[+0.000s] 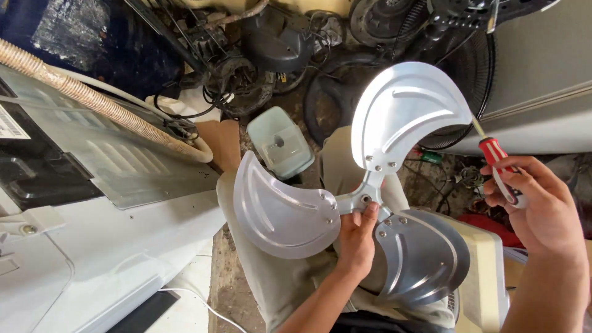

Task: Securing metal fan blades to a central hub using a screwdriver and screws in a repair setting.

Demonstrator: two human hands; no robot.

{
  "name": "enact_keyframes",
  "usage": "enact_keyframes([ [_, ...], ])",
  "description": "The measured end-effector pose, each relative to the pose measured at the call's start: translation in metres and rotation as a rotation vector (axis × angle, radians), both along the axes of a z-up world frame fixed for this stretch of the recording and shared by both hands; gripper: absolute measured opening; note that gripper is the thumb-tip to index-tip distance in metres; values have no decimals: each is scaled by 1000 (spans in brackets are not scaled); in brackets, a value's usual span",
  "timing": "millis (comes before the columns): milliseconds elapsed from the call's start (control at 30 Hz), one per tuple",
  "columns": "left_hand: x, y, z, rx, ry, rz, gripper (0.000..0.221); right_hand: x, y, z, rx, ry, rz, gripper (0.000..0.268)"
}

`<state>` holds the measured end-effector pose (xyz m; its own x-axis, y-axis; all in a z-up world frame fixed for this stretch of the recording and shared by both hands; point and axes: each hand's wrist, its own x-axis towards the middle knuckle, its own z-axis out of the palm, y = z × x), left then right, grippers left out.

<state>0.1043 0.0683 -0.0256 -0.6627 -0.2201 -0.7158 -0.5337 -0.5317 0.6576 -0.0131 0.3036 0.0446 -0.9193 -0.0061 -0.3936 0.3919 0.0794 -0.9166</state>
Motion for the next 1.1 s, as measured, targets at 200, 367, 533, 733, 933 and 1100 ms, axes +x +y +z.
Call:
enact_keyframes([
  [200, -16, -18, 12, -59, -203, 158, 47, -26, -29, -36, -32, -155, -111, 12],
  [367, -19, -19, 39, 82, -213, 257, 51, -33, -57, -38, -64, -168, -57, 11],
  [533, -3, 5, -4, 70, -115, 307, 37, -30, -47, -34, -42, -158, 23, 11],
  [733, 3, 7, 4, -41, -65, 171, 40, -13, -63, -6, 129, -225, 133, 30],
  [933, 10, 4, 18, -189, 26, -44, 43, 8, -63, -25, 344, -251, 231, 54],
  [1100, 34, -38, 85, -61, -55, -595, 100, 1, -53, -31, 331, -205, 238, 51],
])
